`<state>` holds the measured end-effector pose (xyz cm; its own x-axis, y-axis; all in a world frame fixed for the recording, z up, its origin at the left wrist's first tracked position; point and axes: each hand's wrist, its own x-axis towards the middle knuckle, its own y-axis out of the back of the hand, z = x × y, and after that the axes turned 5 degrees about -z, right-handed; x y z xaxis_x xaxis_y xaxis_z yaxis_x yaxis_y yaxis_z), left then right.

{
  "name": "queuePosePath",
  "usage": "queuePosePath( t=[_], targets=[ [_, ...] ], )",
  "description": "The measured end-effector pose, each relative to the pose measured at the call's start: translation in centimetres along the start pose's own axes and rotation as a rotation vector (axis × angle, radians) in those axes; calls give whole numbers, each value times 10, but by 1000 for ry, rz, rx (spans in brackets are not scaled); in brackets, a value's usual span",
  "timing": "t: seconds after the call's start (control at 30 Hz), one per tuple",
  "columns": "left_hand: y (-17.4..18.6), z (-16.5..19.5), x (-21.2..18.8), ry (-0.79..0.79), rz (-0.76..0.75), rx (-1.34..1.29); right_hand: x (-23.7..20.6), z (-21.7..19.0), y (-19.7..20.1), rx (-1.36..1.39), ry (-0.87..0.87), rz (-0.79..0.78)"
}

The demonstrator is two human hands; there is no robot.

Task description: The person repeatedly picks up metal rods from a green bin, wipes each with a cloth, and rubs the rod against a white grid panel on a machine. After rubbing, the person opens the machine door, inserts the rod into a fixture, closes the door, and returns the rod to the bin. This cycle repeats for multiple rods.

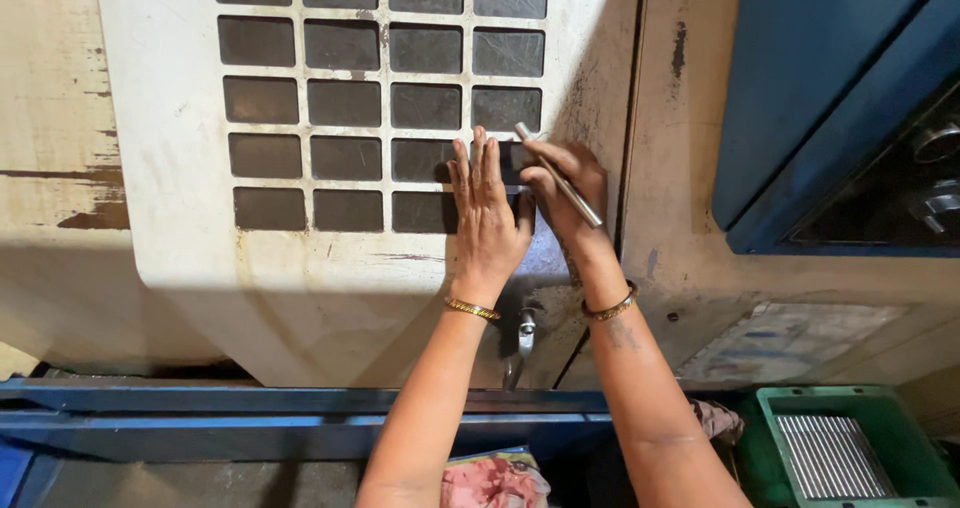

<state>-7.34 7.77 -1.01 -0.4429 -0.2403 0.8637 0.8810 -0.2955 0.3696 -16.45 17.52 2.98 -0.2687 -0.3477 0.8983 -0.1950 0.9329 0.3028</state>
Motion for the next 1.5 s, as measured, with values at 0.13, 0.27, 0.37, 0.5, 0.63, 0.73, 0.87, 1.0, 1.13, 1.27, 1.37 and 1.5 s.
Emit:
queuePosePath(
  t=[0.13,0.27,0.37,0.5,0.63,0.73,0.87,1.0,1.13,1.27,1.37,1.5],
  targets=[
    [1,1,1,-18,21,1,-9,12,-1,195,-49,-38],
    [6,1,2,-28,-23,5,-16,25,2,514,-131,-134],
    [7,1,0,-24,-104,117,-23,30,7,517,-133,-159],
    [3,2,-3,-27,-14,125,-25,32,10,564,-212,-122],
    [-1,3,-4,17,-27,101,-24,34,11,616,-158,-50],
    [1,3,-5,-5,4,103,-26,35,12,637,-196,-35],
    [6,4,-6,0,-39,87,-29,40,10,512,-180,-65],
    [7,3,-6,0,-56,53,-30,42,9,447,-165,-84],
    [3,-1,-8,4,-2,30,-26,37,10,407,-133,-48],
    [-3,-4,-7,32,40,-82,-19,25,8,276,10,-9],
    [-5,-4,-6,27,67,-61,-14,17,5,222,17,31],
    [-3,-1,-6,3,79,-28,-11,14,2,299,-14,84]
  ],
)
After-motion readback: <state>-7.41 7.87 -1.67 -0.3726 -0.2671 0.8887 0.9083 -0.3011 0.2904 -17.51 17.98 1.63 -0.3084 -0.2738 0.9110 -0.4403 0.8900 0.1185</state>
